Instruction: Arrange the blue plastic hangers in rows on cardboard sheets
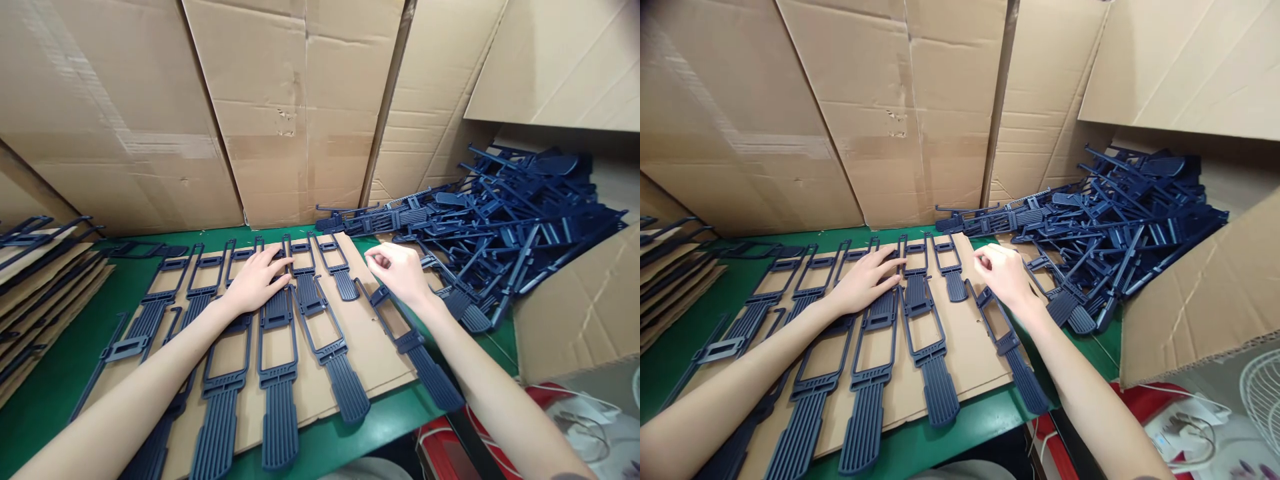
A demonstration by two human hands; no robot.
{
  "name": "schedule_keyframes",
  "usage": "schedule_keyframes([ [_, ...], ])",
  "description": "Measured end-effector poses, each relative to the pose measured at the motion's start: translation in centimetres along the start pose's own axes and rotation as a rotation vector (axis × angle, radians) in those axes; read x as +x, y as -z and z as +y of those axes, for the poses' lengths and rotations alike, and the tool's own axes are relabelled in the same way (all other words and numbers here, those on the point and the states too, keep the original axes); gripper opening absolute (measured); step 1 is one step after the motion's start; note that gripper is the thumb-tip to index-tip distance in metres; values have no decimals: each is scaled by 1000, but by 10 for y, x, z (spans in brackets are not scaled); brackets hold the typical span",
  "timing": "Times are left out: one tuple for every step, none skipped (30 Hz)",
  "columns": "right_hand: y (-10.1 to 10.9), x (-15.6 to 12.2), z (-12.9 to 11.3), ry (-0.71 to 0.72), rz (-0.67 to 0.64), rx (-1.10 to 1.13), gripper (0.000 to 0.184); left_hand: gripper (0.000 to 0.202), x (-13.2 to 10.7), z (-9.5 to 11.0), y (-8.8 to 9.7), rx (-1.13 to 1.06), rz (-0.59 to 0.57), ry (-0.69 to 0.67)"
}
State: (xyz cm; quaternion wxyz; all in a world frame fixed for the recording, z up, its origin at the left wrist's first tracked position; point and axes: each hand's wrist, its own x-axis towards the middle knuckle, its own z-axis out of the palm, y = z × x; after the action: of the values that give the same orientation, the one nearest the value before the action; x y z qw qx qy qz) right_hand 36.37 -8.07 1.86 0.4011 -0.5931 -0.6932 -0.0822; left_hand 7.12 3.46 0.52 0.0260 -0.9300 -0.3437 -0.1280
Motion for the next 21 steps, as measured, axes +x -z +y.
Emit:
schedule_keyframes([
  [-1, 0, 0, -7, -3, -2, 17, 46, 0, 0, 0, 2, -3, -1],
  [-1, -1, 1, -19, -2, -7, 17, 46, 0, 0, 0, 4, -7, -2],
  [-1, -1, 2, -31, 4, -12, 17, 47, 0, 0, 0, 6, -9, -4],
  [-1, -1, 3, -41, 9, -17, 17, 47, 0, 0, -1, 7, -9, -5],
  [-1, -1, 4, -49, 20, -18, 17, 47, 0, -1, -1, 6, -8, -6],
  [-1, -1, 4, -62, 29, -5, 16, 47, 0, -1, -1, 6, -6, -6],
  [-1, -2, 4, -86, 28, 34, 15, 47, 0, -1, -1, 5, -5, -5],
  [-1, -2, 3, -125, 15, 102, 14, 47, 0, -1, -2, 7, -5, -5],
  [-1, -2, 1, -178, -8, 187, 14, 47, 0, -1, -2, 11, -7, -4],
  [-1, -3, -1, -232, -34, 266, 14, 47, -1, -1, -2, 15, -10, -3],
  [-1, -3, -3, -273, -57, 316, 17, 47, -1, -1, -1, 20, -13, -2],
  [0, -3, -4, -296, -79, 325, 19, 47, -1, -1, -1, 23, -15, -1],
  [2, -2, -4, -302, -102, 292, 20, 47, -1, 0, -1, 23, -17, 0],
  [4, -2, -4, -299, -142, 232, 23, 47, -1, 0, -1, 22, -17, 1],
  [7, -1, -2, -294, -206, 166, 26, 48, -1, 0, -1, 20, -18, 2],
  [10, -1, 0, -295, -293, 111, 30, 48, -1, 0, -1, 19, -19, 3],
  [13, -1, 2, -299, -394, 70, 34, 48, -1, 0, -1, 20, -20, 3],
  [15, -1, 3, -299, -499, 41, 37, 47, 0, 0, -1, 22, -22, 3],
  [17, -1, 4, -290, -594, 22, 38, 47, 0, 0, -1, 26, -23, 3],
  [18, -2, 4, -276, -681, 15, 38, 47, 0, 0, -1, 29, -24, 2],
  [18, -2, 3, -258, -753, 19, 37, 46, 0, 0, -1, 32, -25, 3],
])
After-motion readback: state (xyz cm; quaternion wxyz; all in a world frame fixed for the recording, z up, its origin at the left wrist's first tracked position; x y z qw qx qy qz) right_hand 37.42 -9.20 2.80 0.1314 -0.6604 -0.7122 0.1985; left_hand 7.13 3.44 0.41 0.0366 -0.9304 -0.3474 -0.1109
